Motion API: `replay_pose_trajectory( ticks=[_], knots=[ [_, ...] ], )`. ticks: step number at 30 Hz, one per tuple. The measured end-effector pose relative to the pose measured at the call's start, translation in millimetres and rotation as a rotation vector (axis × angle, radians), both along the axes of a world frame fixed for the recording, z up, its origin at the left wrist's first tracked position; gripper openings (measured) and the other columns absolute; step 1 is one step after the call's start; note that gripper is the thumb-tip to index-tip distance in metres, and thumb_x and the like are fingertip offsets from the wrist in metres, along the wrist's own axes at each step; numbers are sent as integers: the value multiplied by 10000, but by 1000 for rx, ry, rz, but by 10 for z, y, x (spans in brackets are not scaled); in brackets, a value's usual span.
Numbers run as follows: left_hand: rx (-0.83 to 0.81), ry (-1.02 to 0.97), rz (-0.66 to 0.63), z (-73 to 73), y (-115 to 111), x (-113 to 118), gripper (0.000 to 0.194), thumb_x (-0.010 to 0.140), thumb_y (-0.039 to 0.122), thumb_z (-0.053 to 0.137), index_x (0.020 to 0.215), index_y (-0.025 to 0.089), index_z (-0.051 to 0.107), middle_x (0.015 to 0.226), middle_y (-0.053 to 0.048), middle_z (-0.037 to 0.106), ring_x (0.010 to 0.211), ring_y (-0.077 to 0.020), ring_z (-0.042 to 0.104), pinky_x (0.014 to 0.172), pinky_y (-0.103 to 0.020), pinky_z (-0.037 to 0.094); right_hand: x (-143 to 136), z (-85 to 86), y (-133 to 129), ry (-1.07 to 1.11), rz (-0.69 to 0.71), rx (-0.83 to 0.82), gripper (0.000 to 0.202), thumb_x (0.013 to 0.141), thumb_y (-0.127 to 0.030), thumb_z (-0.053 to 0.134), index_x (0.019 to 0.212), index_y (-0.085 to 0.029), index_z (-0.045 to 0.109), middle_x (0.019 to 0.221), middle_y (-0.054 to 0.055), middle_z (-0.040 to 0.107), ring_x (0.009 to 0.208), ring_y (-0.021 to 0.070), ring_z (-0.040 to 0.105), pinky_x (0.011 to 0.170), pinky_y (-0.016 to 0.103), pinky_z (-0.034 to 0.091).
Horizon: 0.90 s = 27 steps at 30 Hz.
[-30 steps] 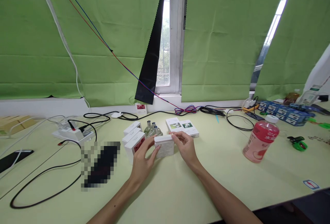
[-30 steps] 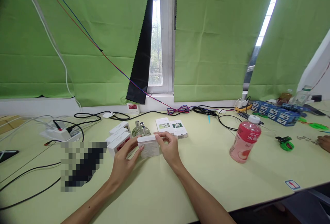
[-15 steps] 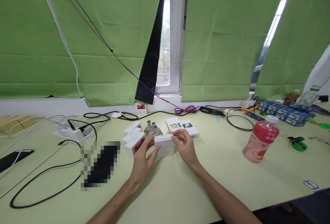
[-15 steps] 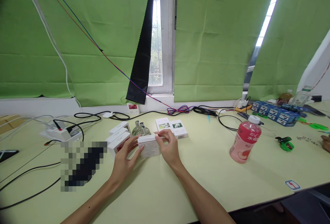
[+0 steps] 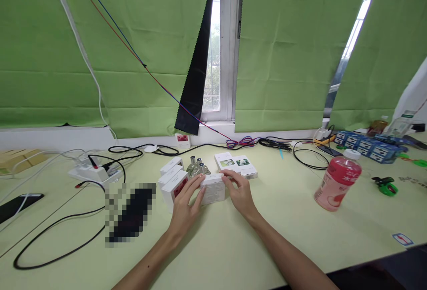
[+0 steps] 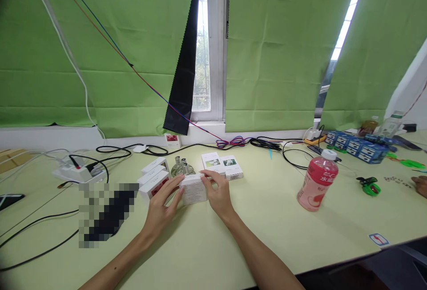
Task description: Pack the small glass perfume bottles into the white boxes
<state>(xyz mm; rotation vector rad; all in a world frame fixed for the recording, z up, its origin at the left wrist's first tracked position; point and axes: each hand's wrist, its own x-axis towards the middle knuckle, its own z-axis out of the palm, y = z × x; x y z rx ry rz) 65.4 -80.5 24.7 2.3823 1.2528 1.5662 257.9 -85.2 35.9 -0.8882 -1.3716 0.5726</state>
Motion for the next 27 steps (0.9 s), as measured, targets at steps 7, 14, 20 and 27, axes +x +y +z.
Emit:
replay_pose_trajectory(
  ticks=[7,14,20,27],
  knots=[
    [0,-36,21,-5,26,-15,290,998,351,510,1186,247,705,1224,-57,725,1147,-229,674,1052,-410,499,-1,7,-6,-33,-6,37,209,948,-313,588,1034,-221,754,1072,61,762,1012,227,687,836,321,541],
    [18,-60,15,14,39,-19,263,989,317,530,1155,241,720,1173,-53,744,1102,-219,685,1022,-388,498,2,-9,15,-53,21,76,203,958,-279,572,1040,-232,751,1076,60,756,1041,225,674,836,321,532],
    [58,-56,8,31,38,-12,253,984,290,538,1139,235,730,1141,-50,754,1062,-211,698,998,-368,512,9,-19,19,-57,32,87,200,964,-273,569,1044,-238,750,1093,64,749,1057,225,670,848,328,534],
    [41,-41,14,7,48,-27,263,990,301,526,1157,261,726,1182,-51,739,1093,-217,688,1026,-393,495,11,-25,25,-83,28,100,213,964,-268,564,1063,-237,750,1103,74,748,1071,230,669,828,330,545]
  ],
)
